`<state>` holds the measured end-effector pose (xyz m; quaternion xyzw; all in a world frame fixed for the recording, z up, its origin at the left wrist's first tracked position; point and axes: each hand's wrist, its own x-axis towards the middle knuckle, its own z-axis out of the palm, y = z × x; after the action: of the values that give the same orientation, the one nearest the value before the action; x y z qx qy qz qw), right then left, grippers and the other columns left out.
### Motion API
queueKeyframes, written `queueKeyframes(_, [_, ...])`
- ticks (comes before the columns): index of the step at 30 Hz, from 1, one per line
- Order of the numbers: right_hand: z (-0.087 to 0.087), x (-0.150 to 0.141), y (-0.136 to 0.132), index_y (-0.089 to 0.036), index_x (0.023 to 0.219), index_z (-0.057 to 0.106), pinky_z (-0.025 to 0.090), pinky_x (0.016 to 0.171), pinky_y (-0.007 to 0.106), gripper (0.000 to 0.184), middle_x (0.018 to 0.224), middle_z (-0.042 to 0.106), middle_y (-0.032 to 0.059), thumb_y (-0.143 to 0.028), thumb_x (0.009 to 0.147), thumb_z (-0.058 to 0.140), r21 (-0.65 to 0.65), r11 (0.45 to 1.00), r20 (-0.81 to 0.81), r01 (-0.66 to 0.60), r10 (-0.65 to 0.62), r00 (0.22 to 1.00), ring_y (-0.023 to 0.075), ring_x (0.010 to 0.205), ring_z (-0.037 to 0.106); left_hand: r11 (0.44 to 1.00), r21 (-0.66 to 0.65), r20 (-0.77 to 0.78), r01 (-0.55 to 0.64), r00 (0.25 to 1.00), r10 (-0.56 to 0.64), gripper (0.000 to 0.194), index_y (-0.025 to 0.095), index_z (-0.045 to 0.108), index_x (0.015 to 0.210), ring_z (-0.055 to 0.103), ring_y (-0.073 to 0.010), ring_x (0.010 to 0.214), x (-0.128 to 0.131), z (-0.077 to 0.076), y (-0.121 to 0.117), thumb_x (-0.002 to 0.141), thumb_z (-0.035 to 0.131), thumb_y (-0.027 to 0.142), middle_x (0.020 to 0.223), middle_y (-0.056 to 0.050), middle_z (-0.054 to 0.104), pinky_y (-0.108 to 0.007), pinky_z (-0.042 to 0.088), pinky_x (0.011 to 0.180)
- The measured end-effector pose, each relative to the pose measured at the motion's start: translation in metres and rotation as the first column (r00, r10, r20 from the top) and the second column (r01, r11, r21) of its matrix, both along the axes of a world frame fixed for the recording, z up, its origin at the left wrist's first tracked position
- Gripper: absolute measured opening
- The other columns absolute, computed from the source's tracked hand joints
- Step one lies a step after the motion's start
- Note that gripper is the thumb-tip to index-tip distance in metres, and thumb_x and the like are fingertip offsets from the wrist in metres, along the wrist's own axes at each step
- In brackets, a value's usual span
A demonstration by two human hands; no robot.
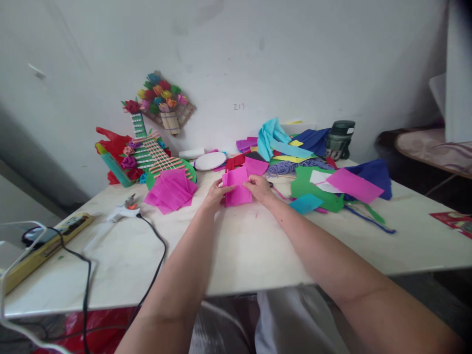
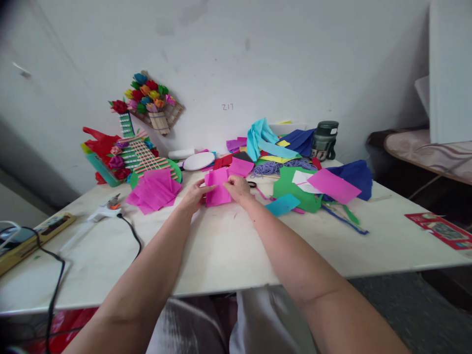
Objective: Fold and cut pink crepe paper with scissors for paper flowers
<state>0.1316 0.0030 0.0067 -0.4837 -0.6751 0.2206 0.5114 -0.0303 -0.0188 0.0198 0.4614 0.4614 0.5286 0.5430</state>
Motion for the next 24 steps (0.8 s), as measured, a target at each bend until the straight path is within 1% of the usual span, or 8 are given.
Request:
queueKeyframes(5, [0.001,0.002,0.000,-0.021,0.049,0.039,0.027,0.052,0.024,0.021,0.048,0.035,-0.0058,-0.031,0.061,0.052,0.001,1.000,-0.045,-0.016,0.016,0.999,0.0108,0.052,0.035,0.998,-0.059,0.134,0.014,0.991,-0.006,0.051,0.011,0.059,0.101,0.064,-0.0166,0.064,-0.005,-0.002,0.003,0.054,0.077,0.016,0.071,-0.006,0.066,-0.025,0.048,0.055])
queueKeyframes(9, [0.000,0.005,0.003,-0.020,0.049,0.040,0.026,0.051,0.024,0.021,0.047,0.034,-0.0061,-0.032,0.061,0.052,0.005,1.000,-0.078,-0.022,0.023,0.997,0.0105,0.051,0.034,0.989,-0.127,0.191,0.077,0.980,-0.052,0.035,0.011,0.062,0.089,0.065,-0.0184,0.068,-0.010,-0.003,0.005,0.057,0.074,0.008,0.074,-0.008,0.068,-0.028,0.052,0.061])
queueKeyframes(11, [-0.002,0.006,0.005,-0.020,0.049,0.040,0.025,0.051,0.024,0.021,0.047,0.034,-0.0060,-0.033,0.061,0.052,0.020,1.000,-0.096,-0.024,0.026,0.995,0.0103,0.051,0.034,0.984,-0.143,0.198,0.109,0.977,-0.079,0.027,0.011,0.063,0.085,0.065,-0.0191,0.070,-0.012,-0.004,0.006,0.059,0.073,0.008,0.075,-0.009,0.068,-0.028,0.052,0.064])
queueKeyframes(13, [-0.004,0.007,0.007,-0.020,0.049,0.040,0.025,0.051,0.024,0.022,0.047,0.035,-0.0061,-0.033,0.061,0.052,0.033,0.999,-0.112,-0.032,0.035,0.993,0.0101,0.051,0.034,0.983,-0.143,0.207,0.116,0.975,-0.085,0.022,0.011,0.064,0.082,0.065,-0.0187,0.071,-0.013,-0.005,0.007,0.062,0.072,0.011,0.076,-0.010,0.068,-0.028,0.052,0.066])
queueKeyframes(16, [-0.006,0.007,0.009,-0.020,0.048,0.039,0.025,0.050,0.024,0.024,0.046,0.035,-0.0063,-0.033,0.061,0.054,0.030,0.998,-0.135,-0.051,0.054,0.989,0.0096,0.050,0.033,0.992,-0.113,0.234,0.059,0.972,-0.031,0.018,0.012,0.063,0.076,0.063,-0.0167,0.068,-0.013,-0.006,0.008,0.063,0.073,0.019,0.072,-0.008,0.067,-0.027,0.051,0.065])
queueKeyframes(19, [-0.007,0.005,0.009,-0.020,0.048,0.040,0.026,0.048,0.023,0.025,0.046,0.036,-0.0066,-0.035,0.061,0.056,-0.009,0.995,-0.200,-0.103,0.099,0.975,0.0088,0.047,0.032,0.999,-0.025,0.214,-0.027,0.976,0.032,0.026,0.013,0.059,0.069,0.059,-0.0122,0.059,-0.011,-0.009,0.010,0.058,0.077,0.029,0.064,-0.004,0.064,-0.022,0.047,0.056])
queueKeyframes(21, [-0.007,0.003,0.007,-0.020,0.050,0.041,0.028,0.047,0.023,0.026,0.046,0.039,-0.0065,-0.037,0.060,0.058,-0.063,0.983,-0.282,-0.170,0.146,0.948,0.0084,0.046,0.034,0.995,0.069,0.147,-0.075,0.987,0.064,0.032,0.014,0.057,0.065,0.053,-0.0084,0.051,-0.010,-0.011,0.011,0.056,0.077,0.037,0.058,0.000,0.059,-0.019,0.040,0.048])
queueKeyframes(24, [-0.007,0.000,0.004,-0.020,0.055,0.044,0.034,0.046,0.024,0.027,0.048,0.046,-0.0054,-0.039,0.057,0.062,-0.150,0.946,-0.433,-0.287,0.198,0.879,0.0099,0.045,0.042,0.971,0.175,-0.015,-0.164,0.985,0.169,0.037,0.016,0.051,0.061,0.039,-0.0053,0.038,-0.008,-0.011,0.013,0.060,0.071,0.047,0.046,0.005,0.047,-0.018,0.027,0.037])
